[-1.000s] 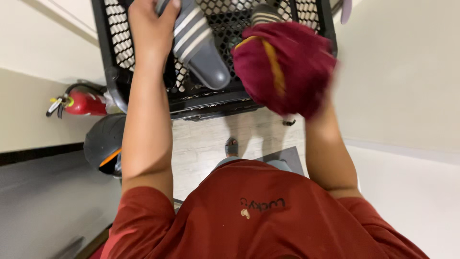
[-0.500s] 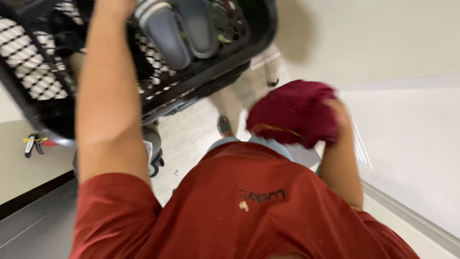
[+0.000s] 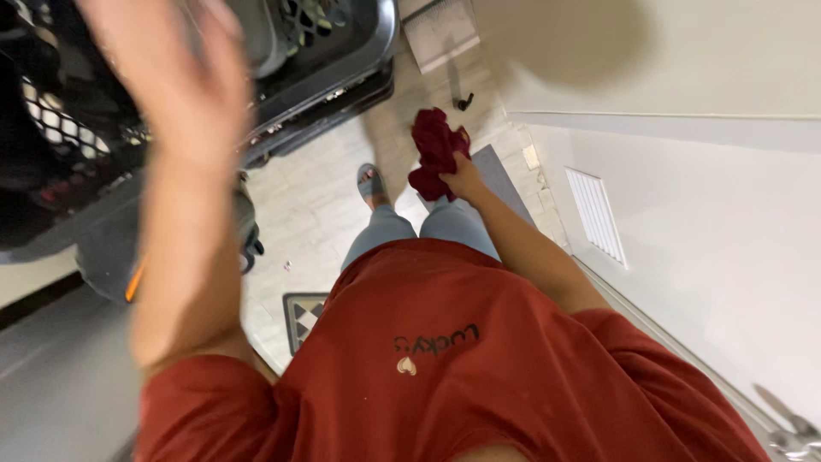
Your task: The person cleans multiple pairs of shoes, including sandals, flip-flops, and sneakers, by wiping them with a cloth and spraying them with a cleaning liquid.
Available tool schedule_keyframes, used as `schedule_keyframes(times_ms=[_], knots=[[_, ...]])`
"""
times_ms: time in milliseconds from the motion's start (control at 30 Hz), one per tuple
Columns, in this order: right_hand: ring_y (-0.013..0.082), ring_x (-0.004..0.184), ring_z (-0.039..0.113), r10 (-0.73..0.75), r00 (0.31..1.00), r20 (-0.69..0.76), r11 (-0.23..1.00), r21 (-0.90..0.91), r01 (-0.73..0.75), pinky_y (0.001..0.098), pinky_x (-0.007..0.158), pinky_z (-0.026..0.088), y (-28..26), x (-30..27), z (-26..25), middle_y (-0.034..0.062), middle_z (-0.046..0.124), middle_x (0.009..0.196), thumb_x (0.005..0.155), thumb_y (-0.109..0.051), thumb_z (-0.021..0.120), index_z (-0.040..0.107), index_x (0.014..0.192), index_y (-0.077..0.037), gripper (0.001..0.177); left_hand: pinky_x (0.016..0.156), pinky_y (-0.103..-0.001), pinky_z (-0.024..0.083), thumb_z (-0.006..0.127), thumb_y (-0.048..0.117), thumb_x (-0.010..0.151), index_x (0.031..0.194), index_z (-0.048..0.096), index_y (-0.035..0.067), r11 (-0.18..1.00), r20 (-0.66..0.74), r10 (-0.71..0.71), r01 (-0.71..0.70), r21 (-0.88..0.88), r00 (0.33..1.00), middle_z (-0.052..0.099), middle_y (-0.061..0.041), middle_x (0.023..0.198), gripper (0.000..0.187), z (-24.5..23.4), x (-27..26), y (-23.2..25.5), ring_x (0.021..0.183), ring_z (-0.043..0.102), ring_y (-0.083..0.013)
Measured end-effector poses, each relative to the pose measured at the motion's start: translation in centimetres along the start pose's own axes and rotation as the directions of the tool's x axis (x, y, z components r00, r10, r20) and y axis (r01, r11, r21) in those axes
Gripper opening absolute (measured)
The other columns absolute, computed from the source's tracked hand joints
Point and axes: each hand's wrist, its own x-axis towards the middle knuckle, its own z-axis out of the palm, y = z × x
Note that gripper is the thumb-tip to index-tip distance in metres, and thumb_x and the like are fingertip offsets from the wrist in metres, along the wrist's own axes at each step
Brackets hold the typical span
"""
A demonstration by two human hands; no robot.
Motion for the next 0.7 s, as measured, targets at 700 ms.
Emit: schedule_keyframes(times_ms=[700], knots=[[0.0232, 0.129, 0.06, -0.391, 0.786, 0.479, 0.758, 0.652, -0.019, 0.0377, 0.112, 0.049, -24.6, -1.4, -0.8, 0.0133, 0.06, 0.141, 0.089, -0.01, 0.076, 0.043, 0.152, -0.001, 0.071, 0.101, -0.041, 0.054, 0.07, 0.011, 0.095, 0.141, 0.047, 0.002, -0.589, 0.652, -0.753, 0.353, -0.727, 0.087, 0.057, -0.019, 0.134, 0.052, 14.1, -32.4, 6.2, 0.121, 0.061, -0.0283]])
